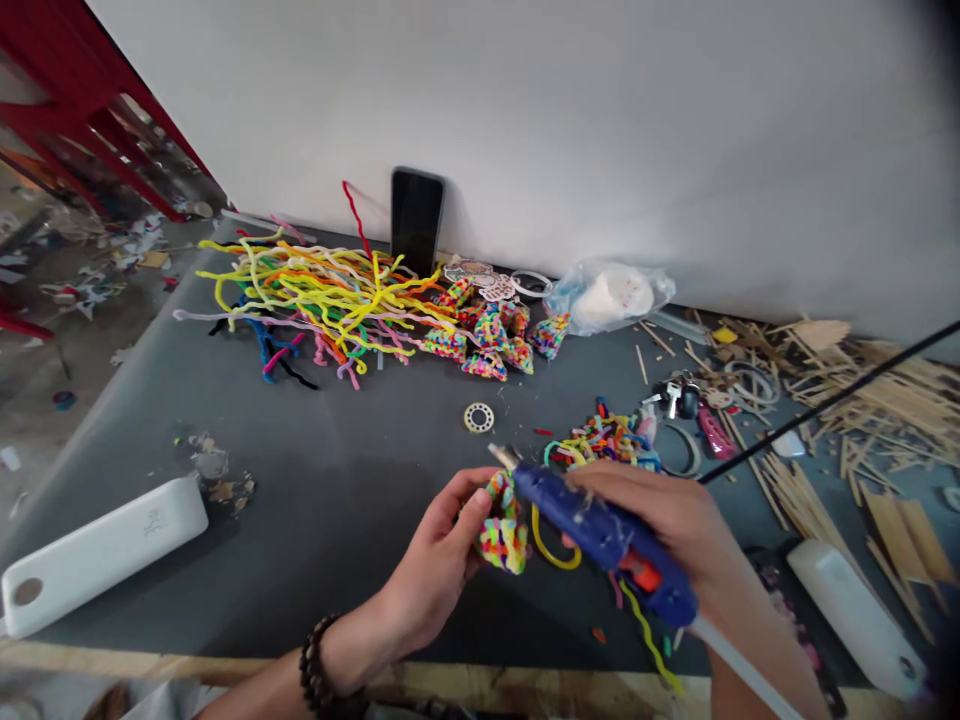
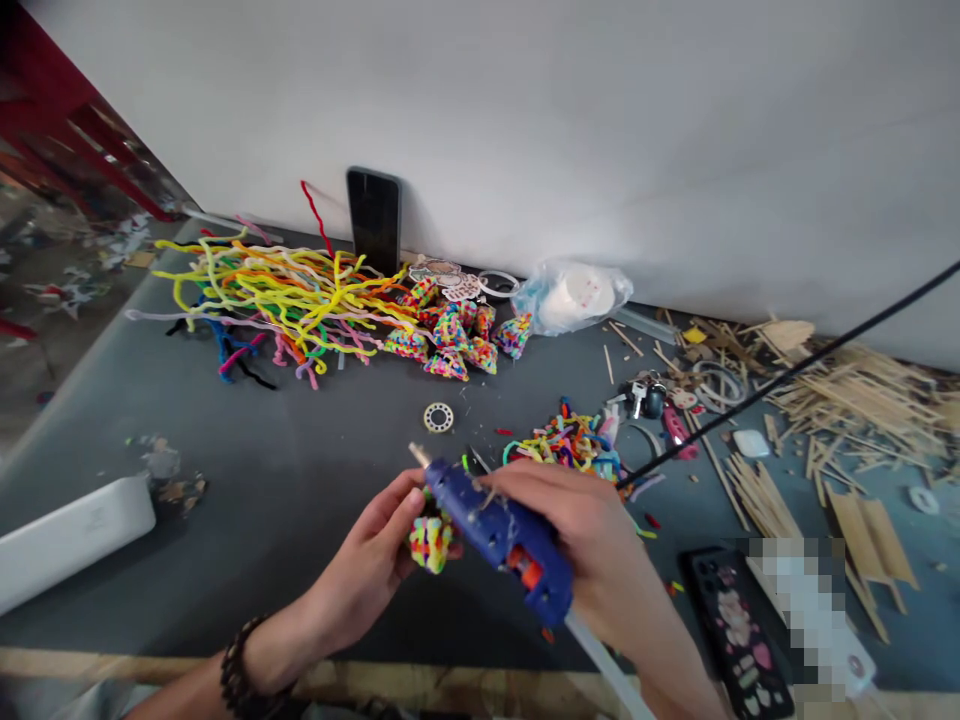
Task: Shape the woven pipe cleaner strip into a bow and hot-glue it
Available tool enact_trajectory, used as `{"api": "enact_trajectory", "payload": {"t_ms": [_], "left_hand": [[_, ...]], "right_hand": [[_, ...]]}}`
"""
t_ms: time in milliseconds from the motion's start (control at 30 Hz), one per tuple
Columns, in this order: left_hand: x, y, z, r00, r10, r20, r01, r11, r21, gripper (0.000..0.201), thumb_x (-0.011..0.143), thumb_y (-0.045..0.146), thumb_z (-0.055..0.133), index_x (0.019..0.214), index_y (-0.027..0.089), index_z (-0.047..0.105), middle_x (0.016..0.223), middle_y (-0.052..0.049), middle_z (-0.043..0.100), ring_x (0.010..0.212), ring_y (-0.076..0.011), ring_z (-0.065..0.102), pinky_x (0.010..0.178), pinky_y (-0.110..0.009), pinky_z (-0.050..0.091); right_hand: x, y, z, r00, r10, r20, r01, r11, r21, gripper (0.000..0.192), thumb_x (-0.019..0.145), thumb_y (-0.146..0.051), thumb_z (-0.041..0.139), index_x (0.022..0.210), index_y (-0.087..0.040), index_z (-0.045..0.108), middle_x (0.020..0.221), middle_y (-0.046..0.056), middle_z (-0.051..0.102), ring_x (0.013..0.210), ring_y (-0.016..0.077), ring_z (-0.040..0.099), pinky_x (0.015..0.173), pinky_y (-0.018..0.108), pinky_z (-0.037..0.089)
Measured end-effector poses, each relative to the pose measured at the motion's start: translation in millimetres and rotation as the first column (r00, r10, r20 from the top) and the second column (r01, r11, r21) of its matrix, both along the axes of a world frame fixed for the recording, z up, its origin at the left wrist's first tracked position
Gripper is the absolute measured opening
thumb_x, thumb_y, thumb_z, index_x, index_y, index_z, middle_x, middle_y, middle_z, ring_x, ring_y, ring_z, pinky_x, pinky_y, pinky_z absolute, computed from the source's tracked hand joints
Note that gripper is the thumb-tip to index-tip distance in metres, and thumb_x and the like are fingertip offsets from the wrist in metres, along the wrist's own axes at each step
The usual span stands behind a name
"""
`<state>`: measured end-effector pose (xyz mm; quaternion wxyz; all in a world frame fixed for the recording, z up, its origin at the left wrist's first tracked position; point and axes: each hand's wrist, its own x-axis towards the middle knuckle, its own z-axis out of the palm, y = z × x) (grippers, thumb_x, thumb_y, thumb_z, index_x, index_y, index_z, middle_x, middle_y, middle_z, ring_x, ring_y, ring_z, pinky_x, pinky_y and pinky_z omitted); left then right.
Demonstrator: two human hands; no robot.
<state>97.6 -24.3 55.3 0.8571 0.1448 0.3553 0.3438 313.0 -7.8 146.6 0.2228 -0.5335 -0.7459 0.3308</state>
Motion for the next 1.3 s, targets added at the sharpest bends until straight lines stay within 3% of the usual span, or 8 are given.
{"api": "enact_trajectory", "payload": {"t_ms": [100,200,400,533,700,867,1000,1300], "left_hand": [[-10.0,3.7,0.8,0.998,-0.034,0.052,0.035,0.999,-0.023,0.039,0.096,0.041,0.073,0.13,0.025,0.064,0.108,-0.004,0.065,0.091,-0.0138,0.063,0.08,-0.024,0.053],[-20.2,7.2,0.4,0.991,-0.088,0.1,0.096,0.993,-0.071,0.053,0.09,0.028,0.08,0.138,0.033,0.058,0.107,-0.002,0.062,0.095,-0.0145,0.064,0.079,-0.023,0.054],[-26.7,10.1,-3.5,0.935,-0.104,0.338,0.172,0.969,-0.178,0.058,0.07,0.002,0.07,0.122,0.027,0.062,0.104,-0.003,0.065,0.092,-0.017,0.069,0.082,-0.031,0.058],[-26.0,7.8,-6.7,0.897,-0.031,0.441,0.14,0.966,-0.216,0.042,0.07,0.007,0.066,0.107,0.025,0.059,0.104,-0.003,0.069,0.098,-0.0233,0.073,0.08,-0.041,0.064],[-25.5,8.2,-8.2,0.922,-0.106,0.371,0.148,0.985,-0.085,0.024,0.086,0.014,0.066,0.1,0.025,0.051,0.096,-0.004,0.073,0.089,-0.0269,0.078,0.056,-0.027,0.062],[-28.3,9.0,-5.1,0.983,-0.101,0.155,0.121,0.984,-0.13,0.024,0.09,0.024,0.074,0.105,0.022,0.056,0.097,-0.004,0.074,0.08,-0.019,0.077,0.07,-0.029,0.064],[-30.1,7.9,-1.0,0.988,-0.152,0.034,0.154,0.986,-0.062,0.025,0.09,0.035,0.076,0.104,0.016,0.067,0.096,-0.008,0.074,0.061,-0.0125,0.069,0.059,-0.023,0.058],[-28.5,3.9,5.7,0.967,-0.244,0.068,0.25,0.962,-0.113,0.034,0.084,0.038,0.083,0.104,0.012,0.076,0.089,-0.007,0.07,0.068,-0.0133,0.066,0.064,-0.023,0.054]], "right_hand": [[12.6,-2.7,-9.7,0.989,-0.145,0.019,0.139,0.975,0.173,0.011,0.094,-0.032,0.069,0.102,-0.026,0.073,0.102,0.007,0.079,0.088,0.0262,0.078,0.082,0.035,0.061],[19.9,-1.7,-16.0,0.98,-0.186,0.068,0.169,0.964,0.205,0.018,0.088,-0.033,0.077,0.104,-0.026,0.071,0.099,0.007,0.079,0.085,0.026,0.078,0.085,0.036,0.061],[20.0,9.8,-9.0,0.974,0.223,0.044,-0.221,0.975,-0.035,0.013,0.099,-0.033,0.059,0.095,-0.023,0.068,0.095,0.007,0.077,0.087,0.0229,0.076,0.08,0.031,0.057],[22.4,10.1,-2.3,0.97,0.245,0.008,-0.244,0.968,-0.059,0.009,0.096,-0.033,0.064,0.097,-0.024,0.066,0.094,0.005,0.076,0.087,0.0222,0.075,0.079,0.03,0.056],[29.0,2.5,-3.2,0.981,0.158,0.115,-0.16,0.987,0.001,0.018,0.092,-0.044,0.071,0.093,-0.026,0.068,0.083,0.001,0.075,0.071,0.0198,0.073,0.062,0.028,0.052],[33.0,-1.0,-1.2,0.974,0.211,0.083,-0.213,0.977,0.01,0.031,0.091,-0.054,0.072,0.098,-0.024,0.067,0.083,0.001,0.073,0.069,0.0176,0.071,0.063,0.029,0.05],[31.4,-0.7,1.0,0.965,0.258,0.055,-0.26,0.965,0.034,0.036,0.089,-0.054,0.075,0.104,-0.022,0.066,0.083,0.0,0.07,0.072,0.0157,0.069,0.065,0.027,0.048],[29.0,-4.0,-4.5,0.945,0.324,0.049,-0.325,0.945,0.024,0.039,0.091,-0.059,0.071,0.098,-0.021,0.064,0.078,-0.001,0.065,0.066,0.0132,0.061,0.061,0.028,0.038]]}}
